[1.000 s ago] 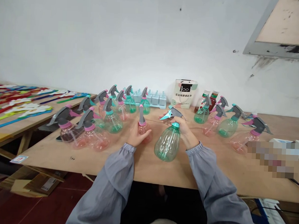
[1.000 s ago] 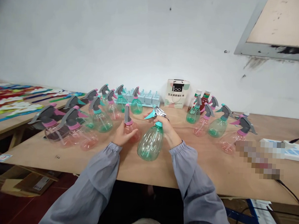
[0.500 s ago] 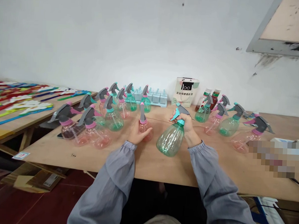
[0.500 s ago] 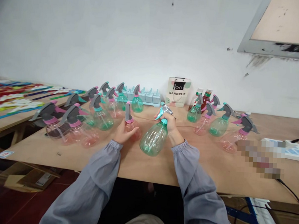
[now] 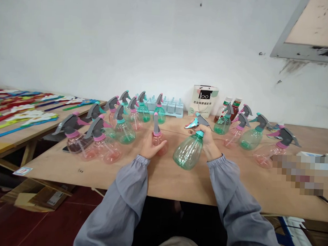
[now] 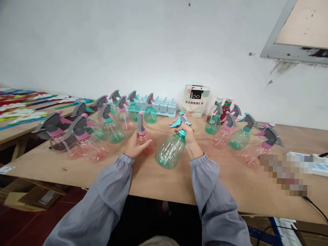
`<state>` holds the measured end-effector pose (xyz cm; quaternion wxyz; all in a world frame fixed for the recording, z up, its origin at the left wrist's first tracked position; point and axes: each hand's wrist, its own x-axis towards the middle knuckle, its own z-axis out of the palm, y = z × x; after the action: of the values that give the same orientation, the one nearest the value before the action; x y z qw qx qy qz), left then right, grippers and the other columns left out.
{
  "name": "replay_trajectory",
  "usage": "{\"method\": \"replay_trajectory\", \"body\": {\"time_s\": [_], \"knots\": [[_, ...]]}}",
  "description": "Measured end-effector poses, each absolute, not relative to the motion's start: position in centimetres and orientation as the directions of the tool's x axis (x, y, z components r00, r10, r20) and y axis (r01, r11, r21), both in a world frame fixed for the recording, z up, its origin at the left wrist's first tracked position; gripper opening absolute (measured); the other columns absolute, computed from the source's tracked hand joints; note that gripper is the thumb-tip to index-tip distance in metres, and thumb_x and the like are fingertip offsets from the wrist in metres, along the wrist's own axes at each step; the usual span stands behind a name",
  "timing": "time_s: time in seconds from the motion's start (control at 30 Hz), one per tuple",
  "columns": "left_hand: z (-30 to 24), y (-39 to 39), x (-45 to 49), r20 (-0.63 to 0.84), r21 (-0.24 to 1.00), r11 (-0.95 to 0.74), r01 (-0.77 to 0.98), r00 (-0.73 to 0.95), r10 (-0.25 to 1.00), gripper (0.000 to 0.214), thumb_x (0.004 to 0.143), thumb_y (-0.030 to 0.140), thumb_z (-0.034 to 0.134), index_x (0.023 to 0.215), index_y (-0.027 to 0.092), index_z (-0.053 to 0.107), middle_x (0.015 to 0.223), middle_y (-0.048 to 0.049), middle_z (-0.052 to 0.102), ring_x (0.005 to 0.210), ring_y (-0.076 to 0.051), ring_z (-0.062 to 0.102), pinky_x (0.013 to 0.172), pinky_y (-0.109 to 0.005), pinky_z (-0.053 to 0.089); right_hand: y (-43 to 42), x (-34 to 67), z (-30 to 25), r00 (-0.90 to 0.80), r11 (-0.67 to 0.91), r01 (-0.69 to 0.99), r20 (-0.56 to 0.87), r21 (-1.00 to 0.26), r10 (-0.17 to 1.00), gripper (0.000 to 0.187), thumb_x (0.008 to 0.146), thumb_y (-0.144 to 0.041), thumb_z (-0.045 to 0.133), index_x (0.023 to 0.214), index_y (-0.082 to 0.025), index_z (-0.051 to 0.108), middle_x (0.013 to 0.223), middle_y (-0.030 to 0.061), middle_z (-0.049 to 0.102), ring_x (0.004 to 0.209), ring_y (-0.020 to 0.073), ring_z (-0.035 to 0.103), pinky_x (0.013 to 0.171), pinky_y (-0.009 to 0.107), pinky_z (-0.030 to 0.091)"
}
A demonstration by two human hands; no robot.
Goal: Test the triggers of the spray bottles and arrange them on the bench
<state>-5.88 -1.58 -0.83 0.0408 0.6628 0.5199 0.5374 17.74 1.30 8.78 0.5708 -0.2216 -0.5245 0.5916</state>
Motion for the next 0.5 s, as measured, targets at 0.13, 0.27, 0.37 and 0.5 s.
{"method": "replay_trajectory", "body": {"time_s": [0.13, 0.27, 0.37, 0.5], "knots": [[-0.7, -1.7, -5.8, 0.671, 0.612, -0.465, 0.640, -0.109, 0.733, 0.045, 0.077, 0.045, 0.071, 0.110, 0.020, 0.054, 0.100, -0.0070, 0.065, 0.098, -0.026, 0.065, 0.092, -0.043, 0.051, 1.1, 17.7, 8.8, -0.279, 0.264, -0.416, 0.398, -0.870, 0.874, 0.025, 0.056, -0.020, 0.058, 0.080, -0.023, 0.066, 0.083, 0.0011, 0.073, 0.084, 0.0196, 0.068, 0.070, 0.030, 0.053], [-0.5, -1.8, -5.8, 0.670, 0.616, -0.466, 0.635, -0.110, 0.734, 0.044, 0.077, 0.045, 0.071, 0.109, 0.020, 0.053, 0.100, -0.0074, 0.065, 0.101, -0.026, 0.065, 0.093, -0.044, 0.051, 1.3, 17.9, 8.7, -0.235, 0.262, -0.402, 0.376, -0.877, 0.896, 0.014, 0.053, -0.023, 0.057, 0.066, -0.022, 0.062, 0.063, -0.0015, 0.066, 0.062, 0.0140, 0.062, 0.061, 0.027, 0.050], [-0.4, -1.9, -5.7, 0.662, 0.627, -0.463, 0.626, -0.115, 0.741, 0.044, 0.077, 0.045, 0.071, 0.109, 0.020, 0.054, 0.100, -0.0078, 0.065, 0.101, -0.026, 0.065, 0.093, -0.044, 0.051, 1.2, 18.5, 8.3, -0.175, 0.300, -0.330, 0.370, -0.895, 0.912, 0.010, 0.054, -0.028, 0.057, 0.062, -0.022, 0.059, 0.061, -0.0005, 0.066, 0.060, 0.0151, 0.061, 0.057, 0.027, 0.048], [-0.3, -2.0, -5.7, 0.640, 0.647, -0.444, 0.620, -0.126, 0.758, 0.046, 0.076, 0.046, 0.072, 0.109, 0.020, 0.054, 0.100, -0.0077, 0.065, 0.101, -0.026, 0.065, 0.093, -0.043, 0.051, 0.3, 21.3, 7.2, -0.089, 0.350, -0.206, 0.374, -0.914, 0.923, 0.019, 0.063, -0.032, 0.065, 0.079, -0.023, 0.068, 0.087, 0.0025, 0.076, 0.088, 0.0208, 0.071, 0.076, 0.031, 0.054]]}}
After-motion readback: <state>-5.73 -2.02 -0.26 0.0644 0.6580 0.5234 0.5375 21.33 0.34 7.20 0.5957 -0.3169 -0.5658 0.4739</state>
